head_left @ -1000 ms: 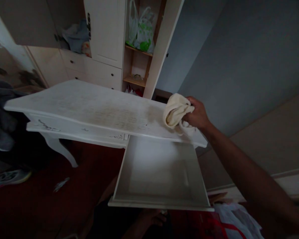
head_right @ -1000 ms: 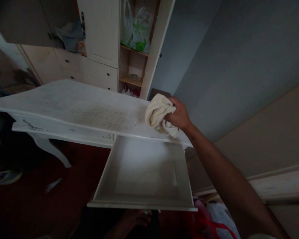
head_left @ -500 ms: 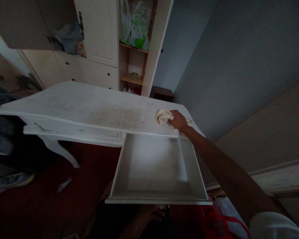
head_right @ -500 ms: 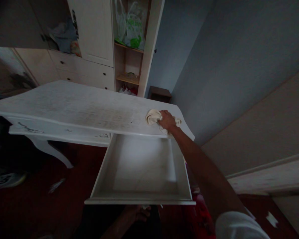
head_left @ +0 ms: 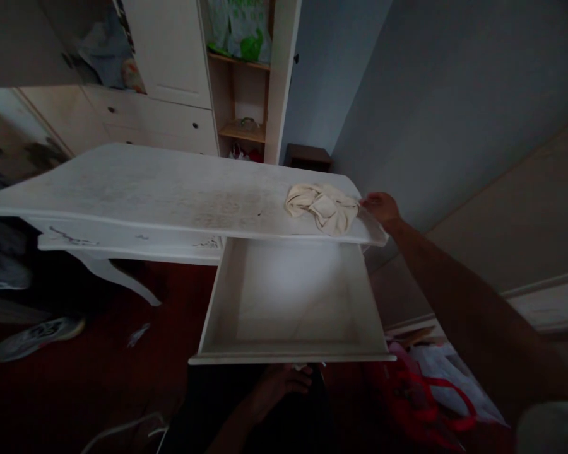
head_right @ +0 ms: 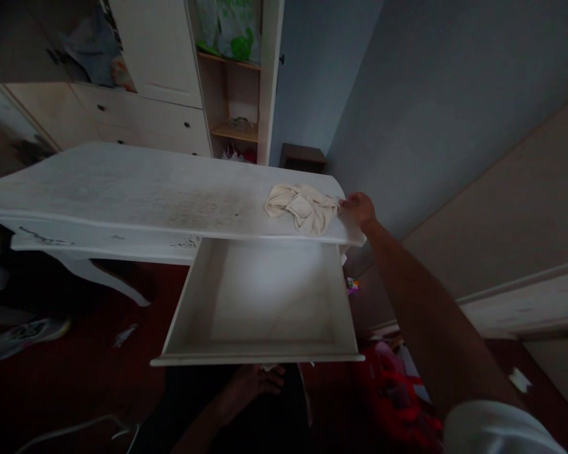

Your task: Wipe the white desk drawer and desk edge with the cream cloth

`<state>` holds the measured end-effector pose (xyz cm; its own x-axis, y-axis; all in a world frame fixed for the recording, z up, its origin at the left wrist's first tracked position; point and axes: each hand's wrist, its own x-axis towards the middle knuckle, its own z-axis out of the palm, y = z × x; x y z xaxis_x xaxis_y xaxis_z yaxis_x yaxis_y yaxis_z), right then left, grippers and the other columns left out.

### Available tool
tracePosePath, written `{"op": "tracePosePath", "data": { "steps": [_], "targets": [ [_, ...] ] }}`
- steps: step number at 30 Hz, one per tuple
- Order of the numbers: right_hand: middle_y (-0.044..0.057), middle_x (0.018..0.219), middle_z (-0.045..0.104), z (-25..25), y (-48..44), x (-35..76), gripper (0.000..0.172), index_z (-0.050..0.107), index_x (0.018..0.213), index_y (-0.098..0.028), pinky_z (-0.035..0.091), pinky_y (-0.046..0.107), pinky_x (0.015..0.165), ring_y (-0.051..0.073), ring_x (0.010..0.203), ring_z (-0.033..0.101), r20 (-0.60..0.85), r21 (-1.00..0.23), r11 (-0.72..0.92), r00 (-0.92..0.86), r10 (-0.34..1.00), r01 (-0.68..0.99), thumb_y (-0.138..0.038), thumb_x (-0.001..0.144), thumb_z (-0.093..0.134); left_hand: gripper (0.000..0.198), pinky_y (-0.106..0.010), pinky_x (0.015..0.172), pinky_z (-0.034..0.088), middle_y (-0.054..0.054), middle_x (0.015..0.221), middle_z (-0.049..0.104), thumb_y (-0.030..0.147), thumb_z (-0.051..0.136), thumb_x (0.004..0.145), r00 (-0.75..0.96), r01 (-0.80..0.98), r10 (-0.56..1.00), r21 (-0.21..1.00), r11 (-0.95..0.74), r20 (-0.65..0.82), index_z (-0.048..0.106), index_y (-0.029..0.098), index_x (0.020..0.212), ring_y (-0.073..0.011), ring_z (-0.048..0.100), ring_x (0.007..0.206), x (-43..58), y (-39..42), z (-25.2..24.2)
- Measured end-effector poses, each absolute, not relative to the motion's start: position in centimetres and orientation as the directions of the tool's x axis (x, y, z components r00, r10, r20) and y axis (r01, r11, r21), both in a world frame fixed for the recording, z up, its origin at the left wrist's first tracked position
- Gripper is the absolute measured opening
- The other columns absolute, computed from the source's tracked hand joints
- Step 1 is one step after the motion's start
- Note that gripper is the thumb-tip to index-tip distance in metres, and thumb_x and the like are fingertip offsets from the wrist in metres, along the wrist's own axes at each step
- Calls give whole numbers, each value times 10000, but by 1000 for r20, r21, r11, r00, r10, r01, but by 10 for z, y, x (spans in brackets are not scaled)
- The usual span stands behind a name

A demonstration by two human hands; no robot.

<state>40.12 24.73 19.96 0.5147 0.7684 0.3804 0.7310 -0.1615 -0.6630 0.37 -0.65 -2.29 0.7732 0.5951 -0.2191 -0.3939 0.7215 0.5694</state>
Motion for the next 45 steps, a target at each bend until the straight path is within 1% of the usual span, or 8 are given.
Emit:
{"op": "tracePosePath", "data": {
  "steps": [2,5,14,18,22,27,38,45],
  "targets": [
    [77,849,705,183,240,411,122,656,788,-161,520,401,853,224,846,665,377,-651,-268,609,698,710,-263,722,657,469,-454,888,504,-170,1112,705,520,683,818,781,-390,584,559,732,-220,713,128,1075,-283,675,976,4,-7,-23],
    [75,830,700,170,235,414,103,668,771,-164,499,384,866,220,860,661,396,-622,-279,601,694,732,-238,764,597,473,-458,899,509,-165,1108,712,530,701,800,778,-394,587,554,733,-223,720,132,1054,-282,681,974,4,-7,-23],
    [72,763,720,163,235,417,426,704,739,-163,497,347,769,204,766,657,550,-543,-67,415,725,837,-414,950,431,533,-506,933,521,-151,998,755,573,762,709,515,-260,786,811,524,-342,750,119,989,-319,702,951,-5,-7,-9],
    [54,715,709,164,233,411,463,678,666,-163,473,320,754,172,705,642,522,-566,-91,441,730,820,-415,974,442,436,-501,941,522,-139,1007,760,529,764,731,540,-345,778,758,553,-322,762,136,921,-321,705,970,-5,-8,8],
    [95,751,729,172,227,399,422,704,737,-78,434,266,731,131,696,614,455,-576,-163,480,750,801,-332,978,469,490,-489,926,523,-167,1015,756,582,752,715,614,-386,726,685,618,-309,764,124,890,-332,713,958,3,-8,19],
    [129,794,741,180,220,389,365,725,802,-28,419,268,756,137,722,610,419,-524,-220,474,774,823,-272,957,501,478,-455,869,540,-170,956,764,524,781,714,581,-367,749,720,589,-317,758,105,943,-308,729,874,6,-6,22],
    [94,723,722,178,221,391,325,741,766,-124,476,346,814,229,778,677,414,-509,-227,468,781,830,-301,905,506,512,-425,775,557,-164,887,767,583,678,794,597,-355,774,795,492,-213,758,97,932,-291,734,777,6,-2,53],
    [121,726,726,179,219,389,356,741,758,-105,484,353,768,233,714,658,415,-484,-242,464,783,841,-325,888,494,553,-408,763,571,-176,909,765,614,639,809,552,-328,785,793,514,-281,746,85,933,-280,737,768,9,8,67]
  ]
}}
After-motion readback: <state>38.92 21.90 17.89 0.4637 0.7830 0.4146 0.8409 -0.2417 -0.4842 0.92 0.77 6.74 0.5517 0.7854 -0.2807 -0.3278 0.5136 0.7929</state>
